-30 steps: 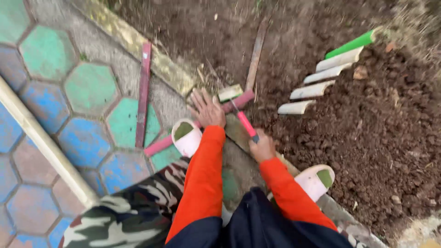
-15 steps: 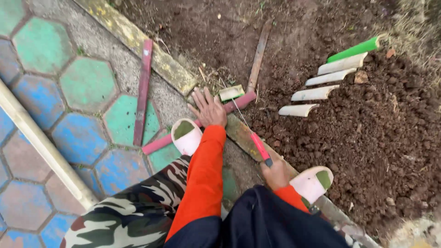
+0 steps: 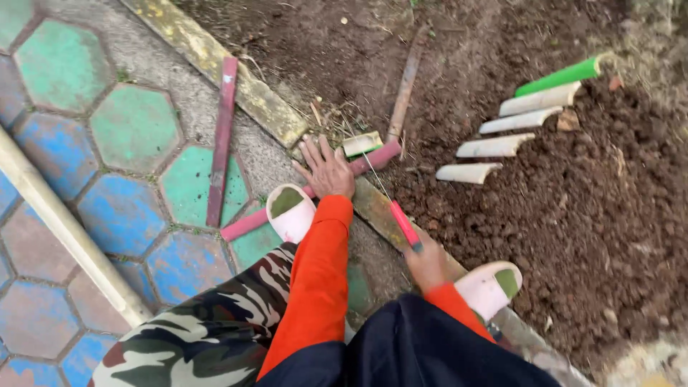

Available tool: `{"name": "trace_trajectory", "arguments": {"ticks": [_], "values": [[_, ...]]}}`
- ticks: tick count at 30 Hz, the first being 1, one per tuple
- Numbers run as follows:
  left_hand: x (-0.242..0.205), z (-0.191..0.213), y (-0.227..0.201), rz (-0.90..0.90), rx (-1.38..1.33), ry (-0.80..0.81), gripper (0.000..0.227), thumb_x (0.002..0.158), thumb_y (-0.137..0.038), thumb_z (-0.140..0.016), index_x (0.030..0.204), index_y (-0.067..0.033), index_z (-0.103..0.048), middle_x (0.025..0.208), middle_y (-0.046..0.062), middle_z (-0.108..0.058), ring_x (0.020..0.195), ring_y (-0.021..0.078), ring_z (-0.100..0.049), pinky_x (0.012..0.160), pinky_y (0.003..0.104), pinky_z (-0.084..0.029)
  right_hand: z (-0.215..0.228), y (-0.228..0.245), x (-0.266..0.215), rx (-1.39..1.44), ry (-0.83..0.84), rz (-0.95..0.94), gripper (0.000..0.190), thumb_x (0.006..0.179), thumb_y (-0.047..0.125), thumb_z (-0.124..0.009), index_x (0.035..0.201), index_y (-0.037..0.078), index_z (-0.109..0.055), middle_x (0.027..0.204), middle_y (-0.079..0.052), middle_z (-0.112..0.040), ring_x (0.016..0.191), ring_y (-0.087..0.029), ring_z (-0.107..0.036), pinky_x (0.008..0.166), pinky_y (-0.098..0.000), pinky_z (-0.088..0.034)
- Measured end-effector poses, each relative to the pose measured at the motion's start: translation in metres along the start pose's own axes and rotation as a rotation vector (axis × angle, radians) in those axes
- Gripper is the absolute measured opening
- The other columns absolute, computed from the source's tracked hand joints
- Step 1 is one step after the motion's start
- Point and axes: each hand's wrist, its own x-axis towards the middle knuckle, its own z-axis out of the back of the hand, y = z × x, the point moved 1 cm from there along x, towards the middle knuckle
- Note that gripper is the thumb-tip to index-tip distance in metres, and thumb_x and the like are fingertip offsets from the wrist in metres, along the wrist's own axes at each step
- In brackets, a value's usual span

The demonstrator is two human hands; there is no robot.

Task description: The recorder uses a hand saw to cut pieces of bamboo to create a small garden border.

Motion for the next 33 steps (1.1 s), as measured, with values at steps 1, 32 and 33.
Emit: {"name": "trace_trajectory", "arguments": {"ticks": [1,32,33], "values": [[-0.012,0.001,-0.001,0.005,-0.03,0.006,0.059,0.105,-0.041,-0.041,0.158,-0.0137,-0.038,0.169,0.016,-0.021,0.158,0.0337,-0.011,0.124,0.062,0.0,-0.007,-0.001,0.008,0.007,-0.05,0.124,0.031,0.08,0.022,-0.065,0.107,0.007,-0.071,0.082,-0.025,-0.069,0.08,-0.047,-0.067,0.067,-0.0528,-0.051],[0.012,-0.009,-0.006,0.043,-0.051,-0.161,0.062,0.106,-0.046,-0.042,0.158,-0.0123,-0.039,0.17,0.015,-0.021,0.158,0.0329,-0.015,0.124,0.062,-0.001,0.03,-0.013,-0.01,-0.058,0.002,0.047,0.036,0.083,0.023,-0.072,0.118,0.014,-0.075,0.091,-0.025,-0.072,0.09,-0.042,-0.072,0.076,-0.049,-0.056],[0.0,-0.009,-0.001,0.048,-0.022,-0.114,0.061,0.106,-0.045,-0.042,0.158,-0.0126,-0.039,0.169,0.015,-0.021,0.157,0.0327,-0.015,0.124,0.063,-0.001,0.034,-0.018,-0.027,-0.02,-0.013,0.124,0.042,0.079,0.021,-0.071,0.12,0.014,-0.073,0.089,-0.024,-0.072,0.087,-0.043,-0.072,0.075,-0.0491,-0.056]]}}
